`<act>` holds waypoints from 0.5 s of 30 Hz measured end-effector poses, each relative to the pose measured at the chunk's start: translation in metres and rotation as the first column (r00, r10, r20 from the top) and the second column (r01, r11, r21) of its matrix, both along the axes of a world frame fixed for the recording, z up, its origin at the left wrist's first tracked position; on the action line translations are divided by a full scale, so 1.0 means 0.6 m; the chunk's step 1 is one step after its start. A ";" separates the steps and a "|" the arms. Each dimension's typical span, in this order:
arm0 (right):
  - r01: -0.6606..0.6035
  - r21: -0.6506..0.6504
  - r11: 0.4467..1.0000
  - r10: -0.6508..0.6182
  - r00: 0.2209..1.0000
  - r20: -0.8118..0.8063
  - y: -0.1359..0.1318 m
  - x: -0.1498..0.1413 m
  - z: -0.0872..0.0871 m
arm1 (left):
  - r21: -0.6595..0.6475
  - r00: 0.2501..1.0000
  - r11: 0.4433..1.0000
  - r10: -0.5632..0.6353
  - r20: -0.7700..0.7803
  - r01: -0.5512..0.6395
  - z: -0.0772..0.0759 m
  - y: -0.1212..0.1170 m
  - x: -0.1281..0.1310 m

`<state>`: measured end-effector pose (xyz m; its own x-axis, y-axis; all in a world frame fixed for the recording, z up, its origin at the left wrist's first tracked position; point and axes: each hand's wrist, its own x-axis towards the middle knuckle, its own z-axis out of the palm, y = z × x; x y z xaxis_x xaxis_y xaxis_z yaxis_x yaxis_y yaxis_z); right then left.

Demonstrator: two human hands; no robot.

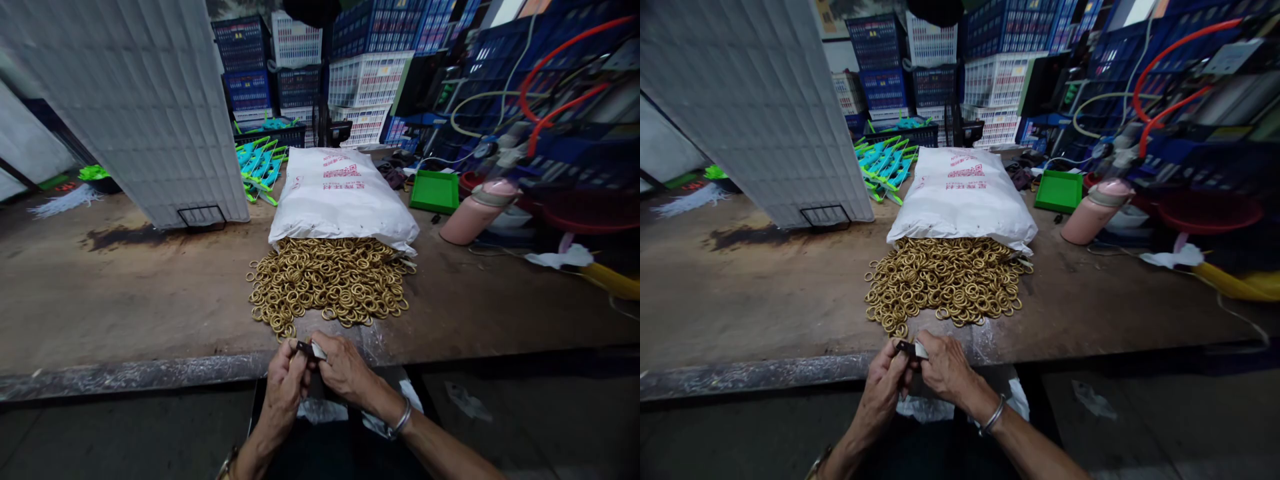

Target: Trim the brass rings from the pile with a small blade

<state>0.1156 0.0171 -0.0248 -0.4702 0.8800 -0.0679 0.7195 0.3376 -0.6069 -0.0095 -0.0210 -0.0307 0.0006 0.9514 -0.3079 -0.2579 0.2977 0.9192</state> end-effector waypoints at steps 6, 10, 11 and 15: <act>-0.066 -0.027 0.997 0.068 0.995 0.068 0.000 0.001 0.008 | 0.059 0.999 0.998 0.013 -0.034 -0.011 -0.008 -0.002 -0.005; -0.075 0.041 0.996 0.069 0.989 0.131 0.006 -0.003 -0.002 | 0.002 0.999 0.999 0.045 -0.020 -0.045 0.001 -0.015 -0.012; -0.066 0.061 0.996 0.057 0.988 0.144 0.011 -0.003 -0.007 | -0.025 0.999 0.999 0.039 -0.010 -0.040 0.006 -0.020 -0.013; 0.018 0.118 0.993 -0.041 0.981 0.190 0.038 -0.012 -0.023 | -0.088 0.993 0.995 -0.035 0.116 0.045 0.025 -0.036 -0.015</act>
